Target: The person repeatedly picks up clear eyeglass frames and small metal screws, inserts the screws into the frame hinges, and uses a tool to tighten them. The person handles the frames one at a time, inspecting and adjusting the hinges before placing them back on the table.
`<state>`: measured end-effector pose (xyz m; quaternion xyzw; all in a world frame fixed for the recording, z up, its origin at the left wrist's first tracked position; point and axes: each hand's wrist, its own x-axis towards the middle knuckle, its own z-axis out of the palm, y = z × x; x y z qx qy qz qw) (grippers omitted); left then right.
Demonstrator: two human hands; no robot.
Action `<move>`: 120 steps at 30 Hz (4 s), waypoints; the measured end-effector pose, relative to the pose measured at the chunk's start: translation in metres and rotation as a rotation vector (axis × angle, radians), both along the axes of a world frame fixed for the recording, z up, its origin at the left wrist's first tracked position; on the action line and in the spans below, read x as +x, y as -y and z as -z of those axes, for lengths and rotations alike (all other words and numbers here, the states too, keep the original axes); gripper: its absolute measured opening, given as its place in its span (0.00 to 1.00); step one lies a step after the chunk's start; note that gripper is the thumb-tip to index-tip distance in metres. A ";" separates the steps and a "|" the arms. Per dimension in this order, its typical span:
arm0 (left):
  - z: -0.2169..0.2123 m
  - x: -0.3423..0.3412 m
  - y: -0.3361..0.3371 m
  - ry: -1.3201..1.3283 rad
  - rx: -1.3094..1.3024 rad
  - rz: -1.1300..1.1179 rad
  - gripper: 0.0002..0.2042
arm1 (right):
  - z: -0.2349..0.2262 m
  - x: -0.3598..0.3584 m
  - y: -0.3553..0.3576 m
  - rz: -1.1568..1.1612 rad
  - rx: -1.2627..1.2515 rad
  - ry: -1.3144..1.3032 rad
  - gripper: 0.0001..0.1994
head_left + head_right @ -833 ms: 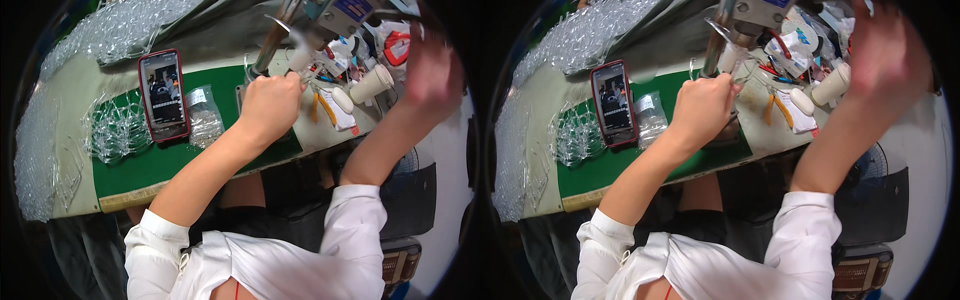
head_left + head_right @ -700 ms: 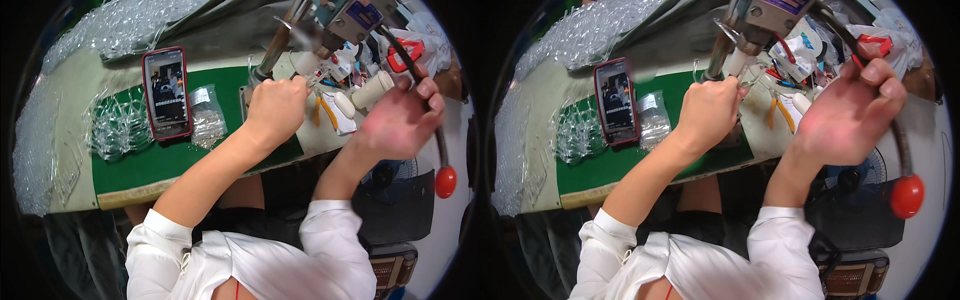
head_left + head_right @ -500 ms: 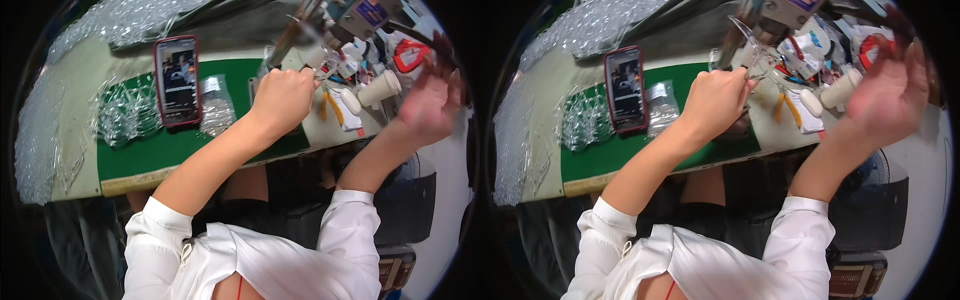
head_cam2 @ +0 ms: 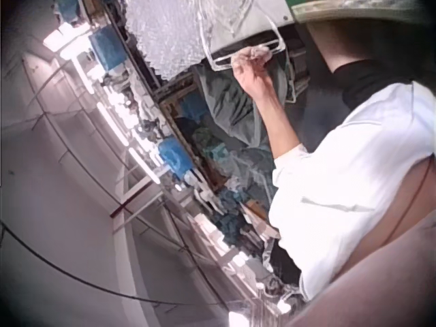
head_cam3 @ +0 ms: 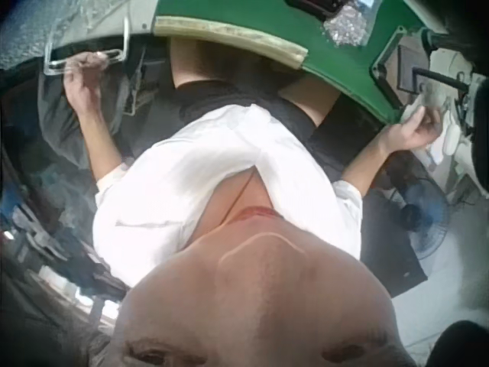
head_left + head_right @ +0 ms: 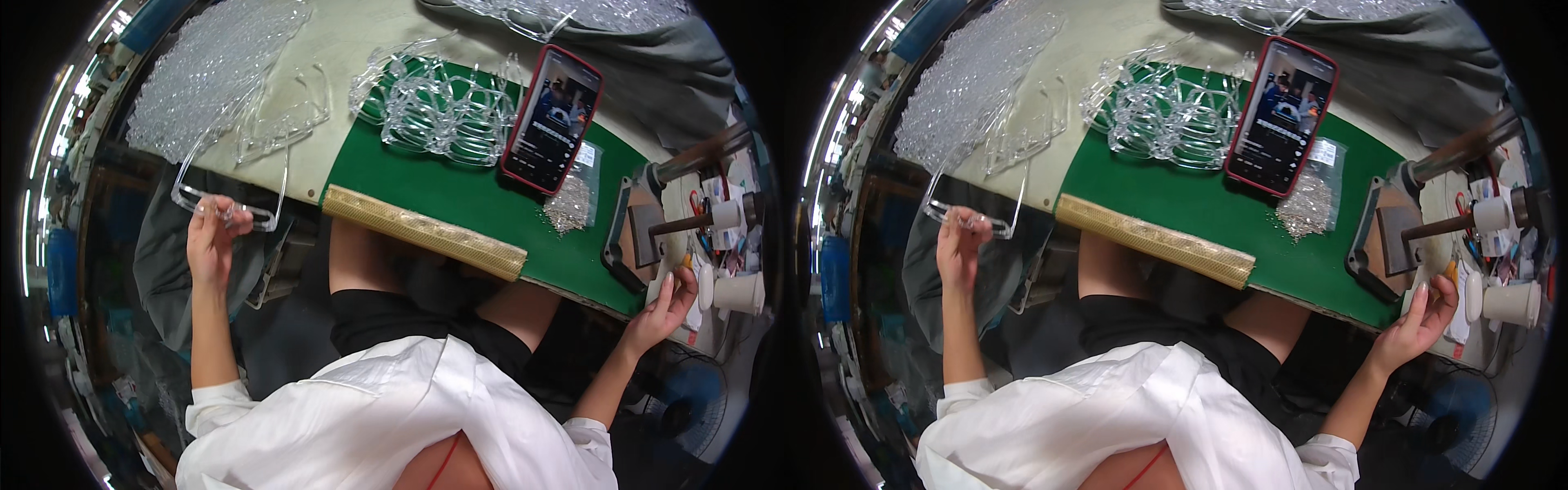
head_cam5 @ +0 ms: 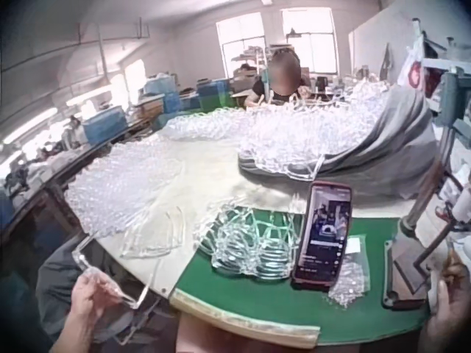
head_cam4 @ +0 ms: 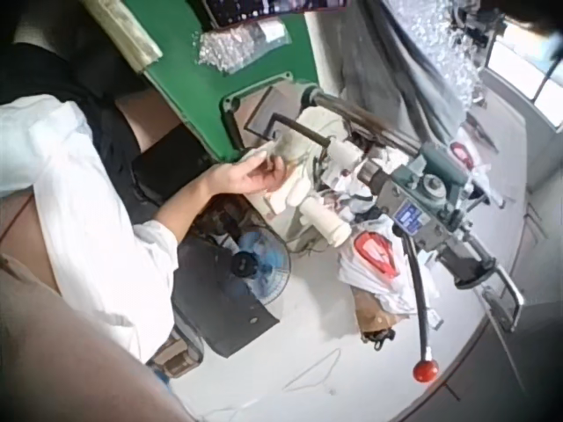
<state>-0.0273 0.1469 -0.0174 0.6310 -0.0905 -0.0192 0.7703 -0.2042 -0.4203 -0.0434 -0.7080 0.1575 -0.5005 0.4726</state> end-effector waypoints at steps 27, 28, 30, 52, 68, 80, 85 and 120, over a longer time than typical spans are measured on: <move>-0.065 0.104 0.184 -0.114 0.426 0.635 0.17 | -0.007 0.011 -0.054 -0.166 -0.017 -0.036 0.06; -0.070 0.111 0.206 0.198 0.479 0.517 0.16 | -0.004 0.012 -0.053 -0.240 0.005 -0.080 0.06; -0.069 0.143 0.247 1.139 0.964 0.265 0.15 | -0.013 0.024 -0.060 -0.321 -0.079 -0.290 0.07; -0.111 0.183 0.186 -0.028 -0.329 0.686 0.23 | -0.017 0.048 -0.074 -0.382 -0.419 -0.606 0.07; -0.047 -0.008 0.248 0.471 0.182 0.552 0.48 | -0.005 0.063 -0.078 -0.247 -0.522 -0.666 0.04; -0.040 -0.018 0.269 0.620 0.069 0.788 0.48 | -0.023 0.058 -0.070 -0.389 -0.526 -0.659 0.04; -0.037 -0.038 0.302 0.420 0.078 0.881 0.44 | -0.093 0.041 -0.089 -0.607 -0.495 -0.167 0.10; -0.037 -0.047 0.318 0.379 0.115 0.882 0.39 | -0.102 0.032 -0.083 -0.623 -0.450 -0.172 0.09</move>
